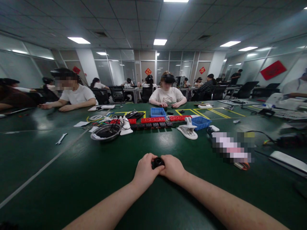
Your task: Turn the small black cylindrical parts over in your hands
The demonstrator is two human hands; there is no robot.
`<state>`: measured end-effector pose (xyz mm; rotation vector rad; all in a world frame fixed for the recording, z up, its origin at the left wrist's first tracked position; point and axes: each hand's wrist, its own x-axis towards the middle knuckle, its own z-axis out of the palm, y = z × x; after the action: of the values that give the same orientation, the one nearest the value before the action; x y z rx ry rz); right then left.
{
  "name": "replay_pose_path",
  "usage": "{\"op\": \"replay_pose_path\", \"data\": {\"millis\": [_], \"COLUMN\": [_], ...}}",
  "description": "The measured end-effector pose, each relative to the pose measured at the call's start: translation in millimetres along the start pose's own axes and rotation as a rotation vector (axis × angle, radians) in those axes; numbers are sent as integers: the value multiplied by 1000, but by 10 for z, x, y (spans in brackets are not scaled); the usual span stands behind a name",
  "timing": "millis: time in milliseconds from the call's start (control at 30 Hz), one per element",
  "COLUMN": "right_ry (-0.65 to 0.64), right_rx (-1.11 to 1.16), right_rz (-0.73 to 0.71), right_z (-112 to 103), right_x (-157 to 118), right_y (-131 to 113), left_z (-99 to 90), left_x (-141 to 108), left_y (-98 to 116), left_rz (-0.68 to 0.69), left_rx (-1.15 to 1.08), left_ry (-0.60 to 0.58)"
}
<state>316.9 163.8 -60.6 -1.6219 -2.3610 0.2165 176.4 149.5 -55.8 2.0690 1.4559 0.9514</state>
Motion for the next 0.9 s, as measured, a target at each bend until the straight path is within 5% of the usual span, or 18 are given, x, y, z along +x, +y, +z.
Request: {"op": "replay_pose_path", "data": {"millis": [200, 433, 900], "right_ry": [32, -292, -357], "right_rx": [133, 570, 543], "right_rz": [-127, -291, -406], "right_z": [-62, -195, -230], "right_x": [-61, 7, 83], "right_y": [-3, 227, 287], "left_z": [-32, -158, -153], "left_x": [20, 76, 119], "left_y": [-34, -62, -84], "left_rz": [56, 143, 139], "left_rx": [-85, -133, -159], "left_ry": [-77, -262, -294]}}
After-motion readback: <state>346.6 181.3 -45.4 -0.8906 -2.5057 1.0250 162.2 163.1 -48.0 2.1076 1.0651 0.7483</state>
